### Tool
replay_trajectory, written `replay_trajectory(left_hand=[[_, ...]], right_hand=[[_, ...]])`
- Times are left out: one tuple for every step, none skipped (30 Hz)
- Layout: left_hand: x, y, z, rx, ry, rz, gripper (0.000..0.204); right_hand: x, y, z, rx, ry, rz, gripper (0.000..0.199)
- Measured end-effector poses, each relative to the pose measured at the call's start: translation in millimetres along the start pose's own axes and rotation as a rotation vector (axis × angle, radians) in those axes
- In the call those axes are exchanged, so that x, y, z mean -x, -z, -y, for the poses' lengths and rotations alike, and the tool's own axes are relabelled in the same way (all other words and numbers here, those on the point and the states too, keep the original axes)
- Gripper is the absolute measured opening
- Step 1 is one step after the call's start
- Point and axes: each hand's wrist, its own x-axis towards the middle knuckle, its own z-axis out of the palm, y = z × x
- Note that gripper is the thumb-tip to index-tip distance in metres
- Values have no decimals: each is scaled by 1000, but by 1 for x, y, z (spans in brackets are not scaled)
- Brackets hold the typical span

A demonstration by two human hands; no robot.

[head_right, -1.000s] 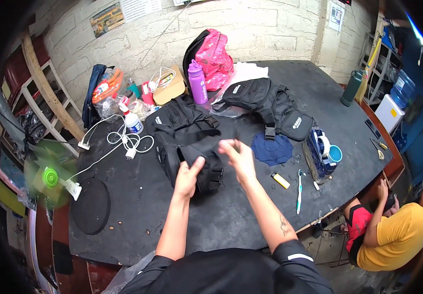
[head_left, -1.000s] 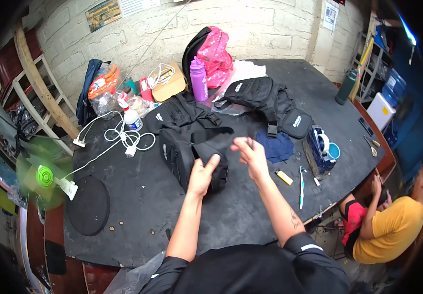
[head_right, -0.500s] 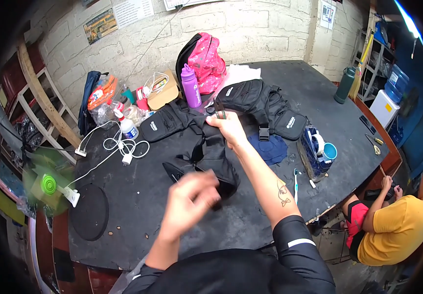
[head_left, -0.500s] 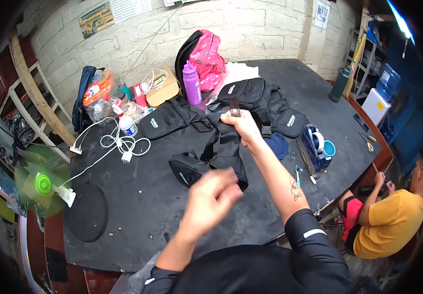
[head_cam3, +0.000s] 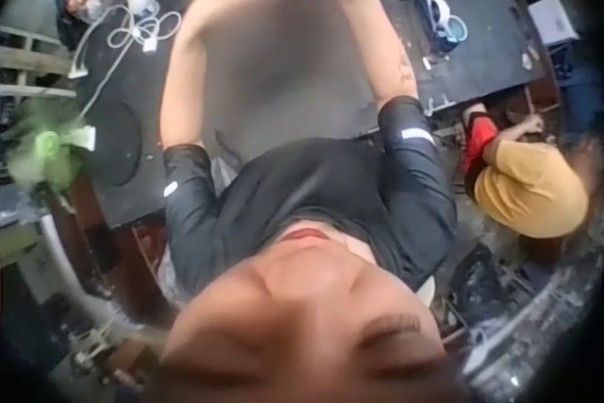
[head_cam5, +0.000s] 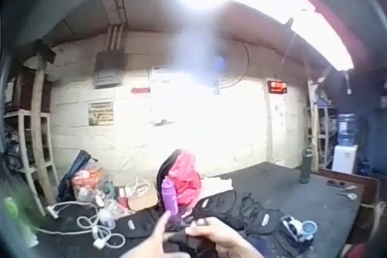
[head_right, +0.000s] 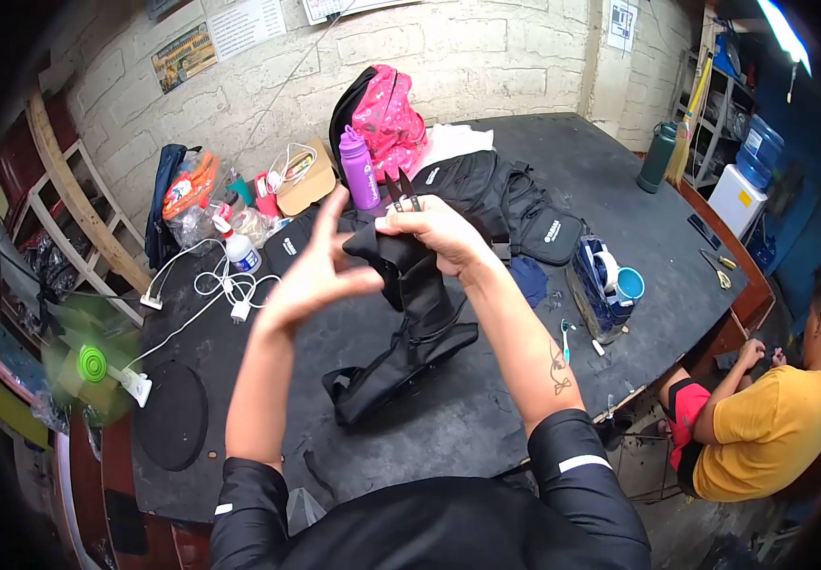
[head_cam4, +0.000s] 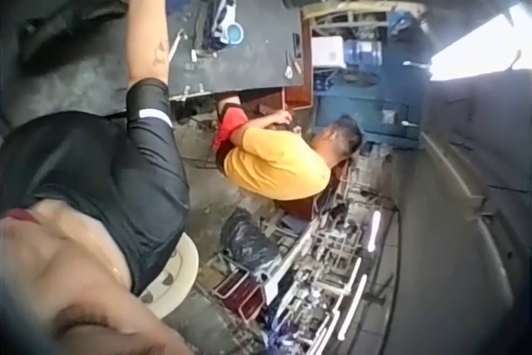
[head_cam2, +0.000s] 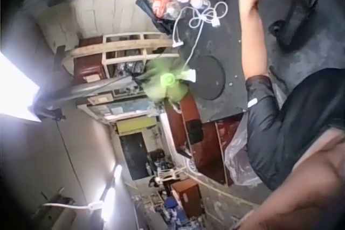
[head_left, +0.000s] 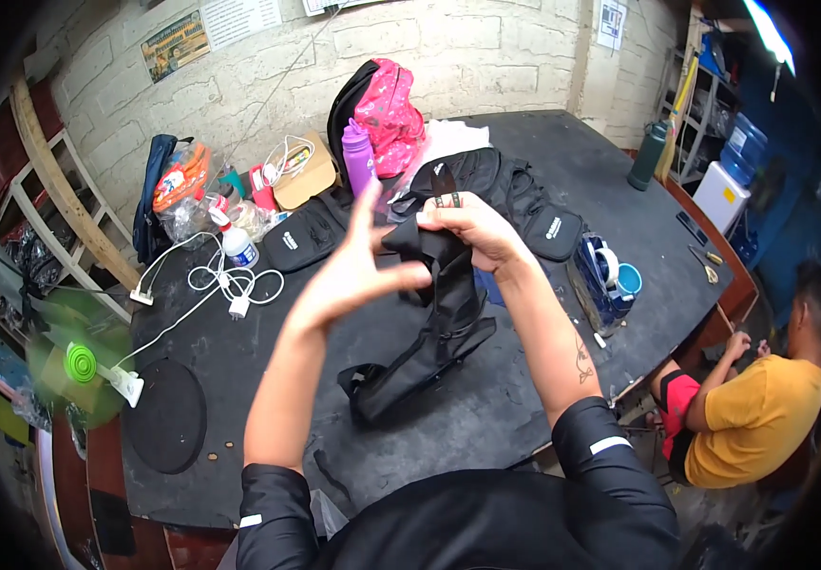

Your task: Inspecting, cleaning loose threads with a lighter, and organizing textile shoulder bags at a workbench.

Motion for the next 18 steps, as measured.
replay_trajectory(left_hand=[[3, -5, 4, -66, 107, 132, 84], [0, -3, 7, 42, 88, 123, 82], [-2, 0, 10, 96, 166, 98, 80], [-4, 15, 8, 173, 177, 51, 71], [-9, 33, 5, 338, 65, 33, 63], [-13, 51, 2, 444, -23, 94, 55], [-19, 65, 3, 561, -116, 89, 52], [-36, 74, 7, 639, -36, 111, 54], [-48, 76, 16, 770, -47, 94, 54], [-56, 69, 29, 427, -28, -335, 50], [-62, 57, 43, 85, -41, -715, 46], [-60, 49, 55, -259, -261, -868, 39], [-55, 43, 65, -605, -422, -990, 33], [-39, 25, 77, -207, -352, -820, 27], [-25, 6, 87, -70, -315, -664, 26], [-15, -8, 93, -201, -103, -439, 21], [-5, -28, 100, -110, 39, -235, 26], [-5, -44, 105, -197, 307, -110, 28]], right_hand=[[1, -1, 1, 20, -30, -81, 14], [2, 0, 3, 29, -56, -105, 15], [5, 3, 5, 13, -41, -88, 16], [4, 6, 6, 32, -66, -147, 19], [7, 10, 5, -21, -115, -63, 20], [5, 15, 3, -40, -188, 41, 16], [4, 21, -1, -84, -233, 191, 13], [-1, 24, -11, -209, -269, 316, 16], [-8, 26, -24, -264, -230, 362, 19], [-15, 28, -38, -287, -215, 225, 22], [-22, 30, -53, -306, -201, 90, 26], [-26, 34, -67, -263, -204, -24, 27], [-29, 36, -80, -237, -203, -190, 25], [-32, 41, -89, -242, -270, -251, 24], [-34, 43, -97, -240, -318, -314, 23], [-38, 41, -105, -258, -312, -370, 21], [-42, 41, -110, -230, -329, -426, 22], [-47, 40, -113, -243, -273, -380, 22]])
